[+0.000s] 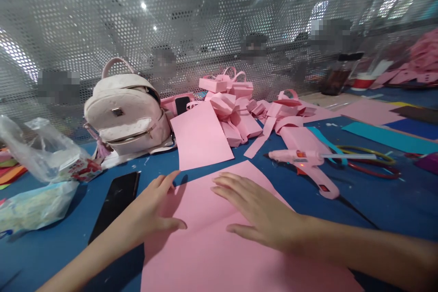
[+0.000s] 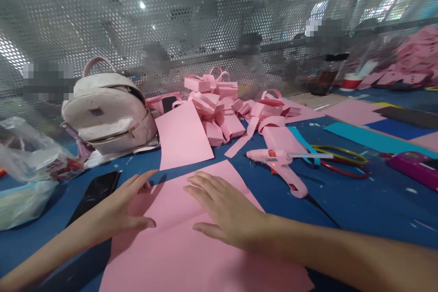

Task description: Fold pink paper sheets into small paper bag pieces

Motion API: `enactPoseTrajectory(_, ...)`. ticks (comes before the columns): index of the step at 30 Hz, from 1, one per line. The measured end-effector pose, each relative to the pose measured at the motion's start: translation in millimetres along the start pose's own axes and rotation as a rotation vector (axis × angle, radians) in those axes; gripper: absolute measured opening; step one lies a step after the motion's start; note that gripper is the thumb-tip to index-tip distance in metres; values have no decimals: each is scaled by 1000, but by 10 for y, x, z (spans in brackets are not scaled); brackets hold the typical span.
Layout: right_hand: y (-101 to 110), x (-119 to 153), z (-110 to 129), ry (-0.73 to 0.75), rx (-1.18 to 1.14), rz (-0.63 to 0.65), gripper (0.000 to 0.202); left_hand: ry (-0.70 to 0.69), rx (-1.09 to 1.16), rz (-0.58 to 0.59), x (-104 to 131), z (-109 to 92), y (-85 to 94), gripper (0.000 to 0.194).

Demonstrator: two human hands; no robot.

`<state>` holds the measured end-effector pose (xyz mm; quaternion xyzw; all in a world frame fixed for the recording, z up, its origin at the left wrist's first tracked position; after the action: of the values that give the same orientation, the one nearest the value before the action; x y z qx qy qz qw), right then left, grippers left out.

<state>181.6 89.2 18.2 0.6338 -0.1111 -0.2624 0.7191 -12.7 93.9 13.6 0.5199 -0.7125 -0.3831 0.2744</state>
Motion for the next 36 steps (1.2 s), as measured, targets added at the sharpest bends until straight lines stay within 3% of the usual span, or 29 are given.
enactPoseTrajectory(6, 8, -4, 10, -1, -12, -7, 65, 53, -129, 33, 9, 91, 83, 56)
enactPoseTrajectory(10, 21, 7, 13, 3, -17, -33, 64, 59, -278, 65, -15, 124, 124, 49)
enactPoseTrajectory(20, 23, -2, 45, 13, 5, -21, 63, 44, -301, 67, -76, 13, 177, 33)
enactPoseTrajectory(28, 131, 40, -151, 9, 106, -191, 64, -61, -247, -88, -53, -165, 161, 15)
enactPoseTrajectory(36, 385, 2, -257, -20, 178, -311, 64, -193, -158, -248, 28, -388, 341, 14)
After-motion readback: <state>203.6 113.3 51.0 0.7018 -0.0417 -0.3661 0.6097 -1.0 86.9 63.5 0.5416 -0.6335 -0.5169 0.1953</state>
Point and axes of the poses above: each hand's wrist, its own x-axis away from the middle knuckle, its own y-axis out of the back of the hand, z = x × y, the point moved 9 cm from there along -x, towards the middle knuckle, and after that the axes turned 5 degrees about x, right-handed, at the moved point
